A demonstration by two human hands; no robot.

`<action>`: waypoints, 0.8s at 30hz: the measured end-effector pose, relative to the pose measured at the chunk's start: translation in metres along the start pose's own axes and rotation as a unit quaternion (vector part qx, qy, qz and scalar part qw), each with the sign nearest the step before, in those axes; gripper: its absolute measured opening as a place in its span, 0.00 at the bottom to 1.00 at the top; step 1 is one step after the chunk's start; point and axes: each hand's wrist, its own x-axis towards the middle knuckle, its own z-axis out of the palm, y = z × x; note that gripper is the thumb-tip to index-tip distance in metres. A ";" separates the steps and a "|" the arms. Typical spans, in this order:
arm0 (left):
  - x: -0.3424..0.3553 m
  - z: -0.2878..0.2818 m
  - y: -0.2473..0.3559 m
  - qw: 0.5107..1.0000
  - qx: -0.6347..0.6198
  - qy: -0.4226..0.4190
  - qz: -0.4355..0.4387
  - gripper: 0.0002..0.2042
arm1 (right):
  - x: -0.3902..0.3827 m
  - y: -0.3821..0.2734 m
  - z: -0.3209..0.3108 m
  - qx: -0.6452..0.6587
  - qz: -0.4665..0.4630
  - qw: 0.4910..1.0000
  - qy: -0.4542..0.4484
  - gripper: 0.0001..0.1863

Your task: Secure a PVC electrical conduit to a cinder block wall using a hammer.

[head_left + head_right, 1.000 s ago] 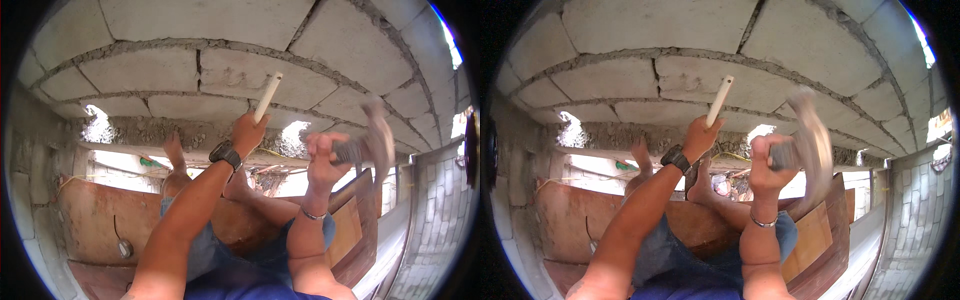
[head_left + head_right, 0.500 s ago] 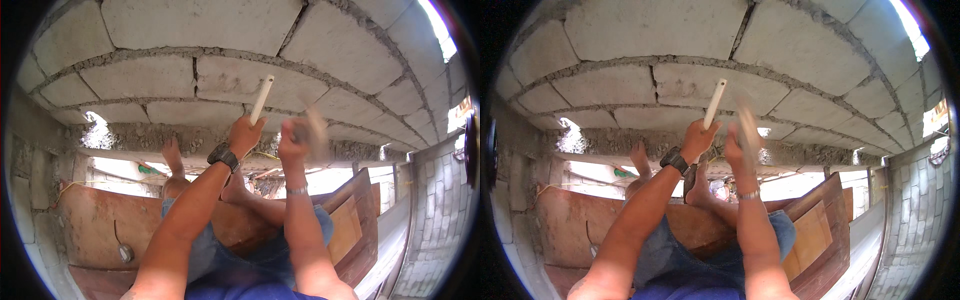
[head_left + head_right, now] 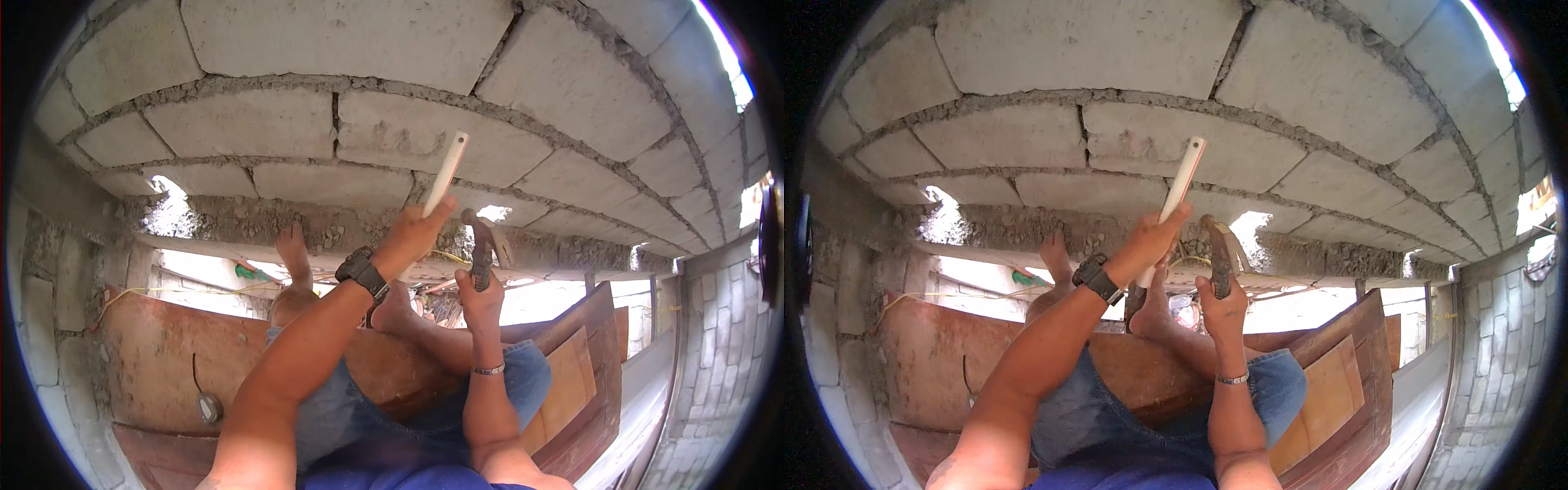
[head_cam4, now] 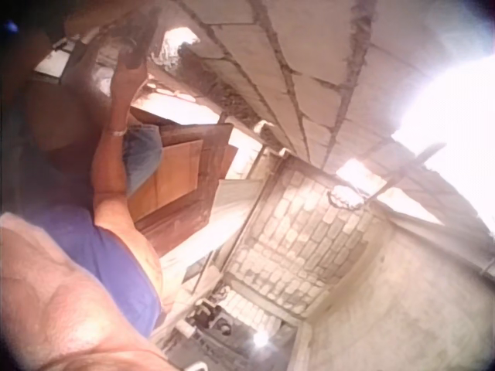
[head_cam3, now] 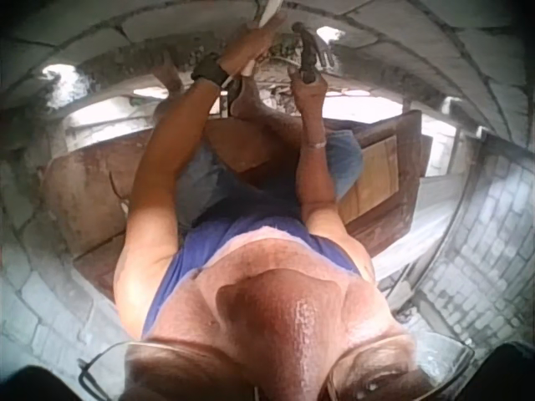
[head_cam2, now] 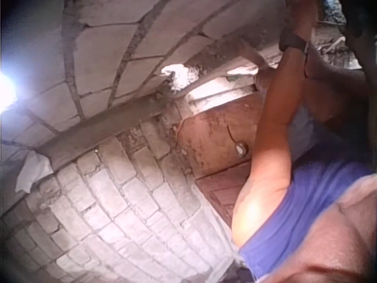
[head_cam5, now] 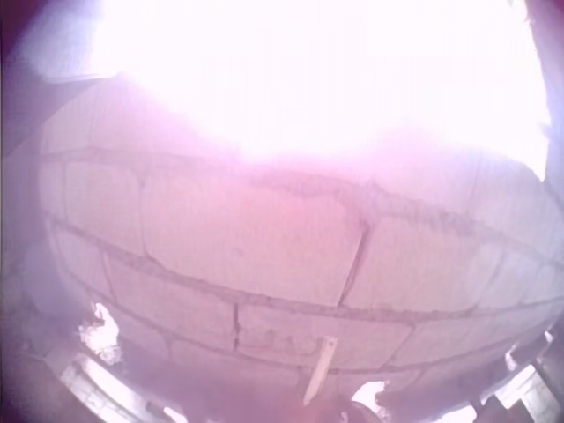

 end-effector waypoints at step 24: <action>0.016 -0.035 -0.022 0.852 0.331 0.176 0.365 0.20 | -0.021 -0.008 0.005 0.041 0.004 0.998 -0.037 0.15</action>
